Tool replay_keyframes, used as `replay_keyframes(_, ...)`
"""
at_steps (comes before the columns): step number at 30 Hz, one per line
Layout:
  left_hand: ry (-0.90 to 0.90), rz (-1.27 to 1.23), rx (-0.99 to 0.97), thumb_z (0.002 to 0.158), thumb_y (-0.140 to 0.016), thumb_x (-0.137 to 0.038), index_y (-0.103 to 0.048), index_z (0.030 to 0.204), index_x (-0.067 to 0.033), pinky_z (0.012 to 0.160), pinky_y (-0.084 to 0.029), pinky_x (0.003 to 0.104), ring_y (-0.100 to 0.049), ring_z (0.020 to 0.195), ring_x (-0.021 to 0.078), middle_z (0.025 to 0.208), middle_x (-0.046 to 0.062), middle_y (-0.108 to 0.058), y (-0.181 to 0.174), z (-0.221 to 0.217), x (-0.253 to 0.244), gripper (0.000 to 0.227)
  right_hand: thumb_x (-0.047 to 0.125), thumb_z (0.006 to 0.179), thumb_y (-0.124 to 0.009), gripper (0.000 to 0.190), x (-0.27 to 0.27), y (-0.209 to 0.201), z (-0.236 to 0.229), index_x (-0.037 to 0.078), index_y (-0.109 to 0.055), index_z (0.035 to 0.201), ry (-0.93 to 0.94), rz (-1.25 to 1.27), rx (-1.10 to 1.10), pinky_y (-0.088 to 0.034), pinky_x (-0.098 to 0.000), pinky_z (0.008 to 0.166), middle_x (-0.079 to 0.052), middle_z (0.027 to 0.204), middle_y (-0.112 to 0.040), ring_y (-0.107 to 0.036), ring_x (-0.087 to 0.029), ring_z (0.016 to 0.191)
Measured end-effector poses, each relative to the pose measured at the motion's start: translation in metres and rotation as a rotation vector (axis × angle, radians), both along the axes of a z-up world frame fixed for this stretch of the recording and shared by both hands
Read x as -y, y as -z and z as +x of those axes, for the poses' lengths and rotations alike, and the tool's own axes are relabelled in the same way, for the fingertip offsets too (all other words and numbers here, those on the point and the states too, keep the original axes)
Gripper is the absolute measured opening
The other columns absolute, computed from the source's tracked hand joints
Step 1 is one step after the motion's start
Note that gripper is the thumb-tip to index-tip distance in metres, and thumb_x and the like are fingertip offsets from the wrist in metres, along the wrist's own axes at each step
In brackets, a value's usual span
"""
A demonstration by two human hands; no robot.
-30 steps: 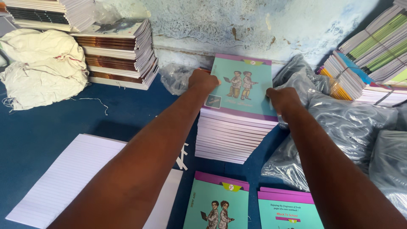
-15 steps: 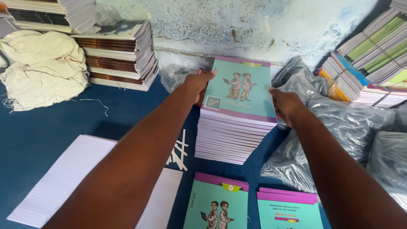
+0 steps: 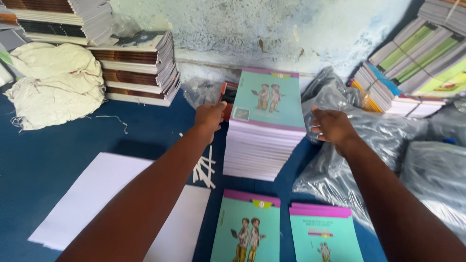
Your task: The person assembles notebooks by inserting loose lined paper into printed covers. They pick up a cover, place a stack of paper inside, and then place the completed notebook onto a growing pile.
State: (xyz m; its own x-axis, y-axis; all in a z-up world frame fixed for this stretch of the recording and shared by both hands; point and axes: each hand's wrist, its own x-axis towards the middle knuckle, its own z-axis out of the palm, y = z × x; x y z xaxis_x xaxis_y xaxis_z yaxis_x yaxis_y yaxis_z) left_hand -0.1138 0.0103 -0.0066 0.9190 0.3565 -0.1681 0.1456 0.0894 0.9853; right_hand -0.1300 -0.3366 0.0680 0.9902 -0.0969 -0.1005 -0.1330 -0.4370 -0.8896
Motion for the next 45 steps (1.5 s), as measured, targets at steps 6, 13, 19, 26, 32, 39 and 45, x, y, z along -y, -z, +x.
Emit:
replay_keyframes(6,-0.054,-0.073,0.206,0.088,-0.071,-0.017,-0.072,0.096,-0.0006,0.051,-0.040,0.026,-0.052,0.061,0.0089,0.075,0.001,-0.061,0.024,-0.071,0.003,0.018,0.045,0.096,-0.058,0.050,0.015,0.037,-0.053,0.009,-0.067,0.129,0.007,0.115,0.005,-0.053,-0.0392,0.082,-0.008,0.113,-0.073,-0.071,-0.022,0.100)
replay_keyframes(13,-0.046,-0.143,0.161,0.094,-0.062,-0.015,-0.069,0.097,-0.0010,0.057,-0.043,0.027,-0.052,0.060,0.0110,0.073,0.005,-0.062,0.064,-0.169,0.010,0.016,0.050,0.097,-0.060,0.053,0.025,0.090,-0.117,0.003,-0.068,0.118,0.093,0.319,-0.020,-0.055,-0.0446,0.085,-0.013,0.109,-0.071,-0.069,-0.026,0.099)
replay_keyframes(19,0.038,-0.137,-0.079,0.094,-0.065,-0.024,-0.069,0.107,-0.0021,0.070,-0.054,0.029,-0.062,0.072,0.0116,0.082,0.005,-0.067,0.109,-0.238,0.029,0.026,0.053,0.097,-0.055,0.059,0.013,0.152,-0.176,0.000,-0.067,0.119,0.057,0.340,-0.091,-0.059,-0.0475,0.090,-0.019,0.113,-0.073,-0.072,-0.032,0.105)
replay_keyframes(26,0.223,0.063,-0.104,0.090,-0.067,-0.023,-0.072,0.118,-0.0030,0.080,-0.054,0.034,-0.067,0.089,0.0199,0.098,0.009,-0.073,0.152,-0.286,0.046,0.035,0.051,0.095,-0.054,0.062,-0.007,0.202,-0.236,0.001,-0.063,0.131,0.010,0.385,-0.203,-0.057,-0.0492,0.095,-0.020,0.124,-0.071,-0.070,-0.034,0.114)
replay_keyframes(32,0.308,0.264,-0.083,0.088,-0.069,-0.024,-0.069,0.126,-0.0042,0.097,-0.054,0.035,-0.070,0.116,0.0229,0.124,0.014,-0.074,0.182,-0.319,0.042,0.043,0.048,0.096,-0.058,0.064,-0.017,0.233,-0.271,-0.003,-0.061,0.135,0.042,0.398,-0.282,-0.058,-0.0466,0.094,-0.020,0.125,-0.070,-0.070,-0.033,0.114)
replay_keyframes(39,0.469,0.490,-0.234,0.087,-0.069,-0.025,-0.065,0.134,-0.0097,0.099,-0.054,0.038,-0.072,0.112,0.0287,0.125,0.020,-0.071,0.194,-0.349,0.052,0.049,0.045,0.096,-0.057,0.057,-0.021,0.258,-0.293,0.004,-0.062,0.135,0.037,0.229,-0.334,-0.060,-0.0415,0.087,-0.015,0.122,-0.071,-0.072,-0.027,0.111)
replay_keyframes(45,0.466,0.704,-0.016,0.082,-0.075,-0.019,-0.068,0.124,-0.0036,0.106,-0.048,0.041,-0.059,0.123,0.0333,0.129,0.022,-0.064,0.211,-0.366,0.060,0.045,0.043,0.098,-0.057,0.051,-0.023,0.267,-0.305,0.007,-0.067,0.133,-0.086,-0.120,-0.331,-0.058,-0.0416,0.084,-0.022,0.110,-0.077,-0.073,-0.036,0.100)
